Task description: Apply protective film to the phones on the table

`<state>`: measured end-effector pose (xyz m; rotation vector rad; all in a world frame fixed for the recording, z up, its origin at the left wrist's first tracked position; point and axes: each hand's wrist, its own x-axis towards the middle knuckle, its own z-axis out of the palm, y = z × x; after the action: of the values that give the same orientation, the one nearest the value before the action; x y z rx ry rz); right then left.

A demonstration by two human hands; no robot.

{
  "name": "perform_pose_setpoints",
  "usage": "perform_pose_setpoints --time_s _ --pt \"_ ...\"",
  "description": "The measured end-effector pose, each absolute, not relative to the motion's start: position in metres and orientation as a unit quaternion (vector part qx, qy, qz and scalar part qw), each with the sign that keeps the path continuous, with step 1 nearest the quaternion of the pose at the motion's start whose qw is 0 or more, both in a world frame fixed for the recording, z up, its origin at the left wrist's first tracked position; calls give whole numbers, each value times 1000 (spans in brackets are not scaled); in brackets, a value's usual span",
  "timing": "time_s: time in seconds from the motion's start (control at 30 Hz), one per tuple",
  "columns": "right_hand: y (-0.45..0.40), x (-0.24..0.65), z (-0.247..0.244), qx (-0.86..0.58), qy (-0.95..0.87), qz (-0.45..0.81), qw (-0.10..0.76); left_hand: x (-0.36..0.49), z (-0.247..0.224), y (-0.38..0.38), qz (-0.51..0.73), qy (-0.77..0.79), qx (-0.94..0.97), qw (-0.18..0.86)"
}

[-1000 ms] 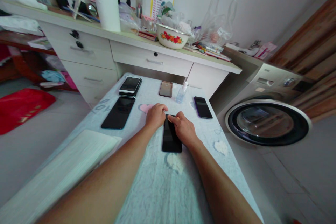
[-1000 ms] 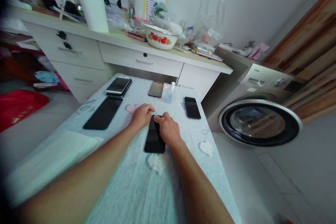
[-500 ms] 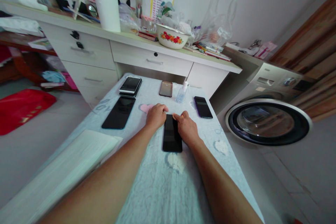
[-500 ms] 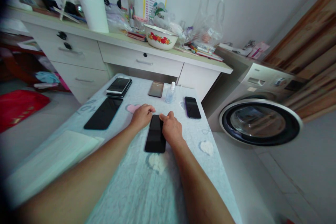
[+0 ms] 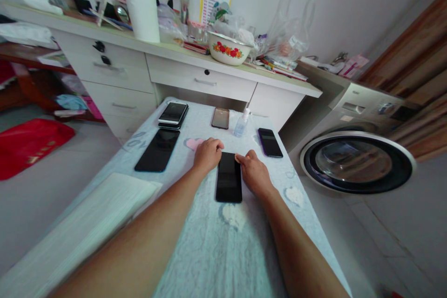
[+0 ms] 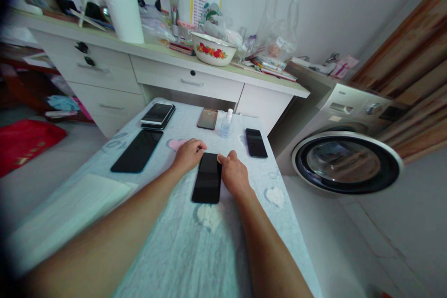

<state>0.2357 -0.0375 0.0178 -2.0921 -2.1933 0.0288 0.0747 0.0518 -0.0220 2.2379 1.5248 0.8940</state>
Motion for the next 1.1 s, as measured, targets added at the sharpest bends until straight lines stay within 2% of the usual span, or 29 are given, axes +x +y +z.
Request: perform_pose_setpoints --time_s 0.43,1.1 --pt "-50 232 21 -550 -823 107 96 75 -19 50 306 536 774 143" --pt "-31 240 10 -704 -707 18 71 75 -20 50 297 536 778 142"
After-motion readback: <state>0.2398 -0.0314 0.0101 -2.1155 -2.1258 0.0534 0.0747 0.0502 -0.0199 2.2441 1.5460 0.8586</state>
